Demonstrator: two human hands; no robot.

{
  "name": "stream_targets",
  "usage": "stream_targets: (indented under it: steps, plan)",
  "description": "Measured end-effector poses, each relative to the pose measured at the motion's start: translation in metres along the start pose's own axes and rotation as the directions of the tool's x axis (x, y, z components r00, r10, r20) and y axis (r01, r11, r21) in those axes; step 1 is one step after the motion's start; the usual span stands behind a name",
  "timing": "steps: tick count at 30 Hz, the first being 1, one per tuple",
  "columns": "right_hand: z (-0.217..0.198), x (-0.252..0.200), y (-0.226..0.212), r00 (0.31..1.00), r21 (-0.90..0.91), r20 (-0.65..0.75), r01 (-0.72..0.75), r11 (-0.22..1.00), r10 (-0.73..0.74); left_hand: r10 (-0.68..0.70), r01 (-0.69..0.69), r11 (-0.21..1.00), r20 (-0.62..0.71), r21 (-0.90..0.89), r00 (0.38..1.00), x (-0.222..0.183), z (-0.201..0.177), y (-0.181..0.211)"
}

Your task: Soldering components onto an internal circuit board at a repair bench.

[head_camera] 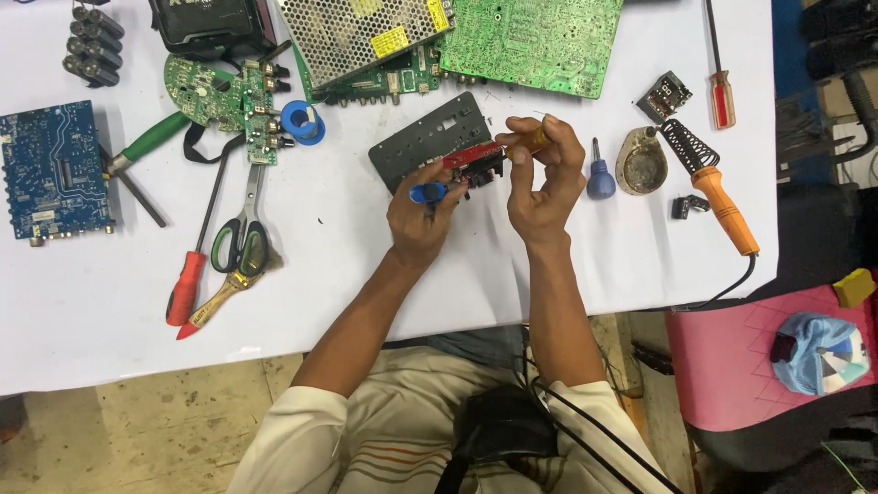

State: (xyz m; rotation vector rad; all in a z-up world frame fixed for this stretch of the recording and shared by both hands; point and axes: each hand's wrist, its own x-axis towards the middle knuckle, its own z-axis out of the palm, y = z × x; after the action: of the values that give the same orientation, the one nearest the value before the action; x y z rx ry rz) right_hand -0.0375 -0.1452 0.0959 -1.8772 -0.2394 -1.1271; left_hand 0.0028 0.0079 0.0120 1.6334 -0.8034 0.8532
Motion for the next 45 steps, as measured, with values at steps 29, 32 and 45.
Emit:
stream_targets:
  steps: [29,32,45]
  plan:
    - [-0.028,-0.001,-0.022,0.998,-0.105,-0.004,-0.061,0.993,0.061,-0.106,0.107,0.994,0.039,-0.03,0.994,-0.009,0.006,0.005]
    - [-0.031,-0.003,-0.023,0.995,-0.081,0.018,-0.093,0.992,0.094,-0.09,0.093,0.993,0.04,-0.068,0.995,-0.008,0.005,0.008]
    - [-0.026,-0.002,-0.024,0.993,-0.064,0.05,-0.1,0.993,0.104,-0.138,0.152,0.982,0.127,-0.108,0.982,-0.009,0.006,0.008]
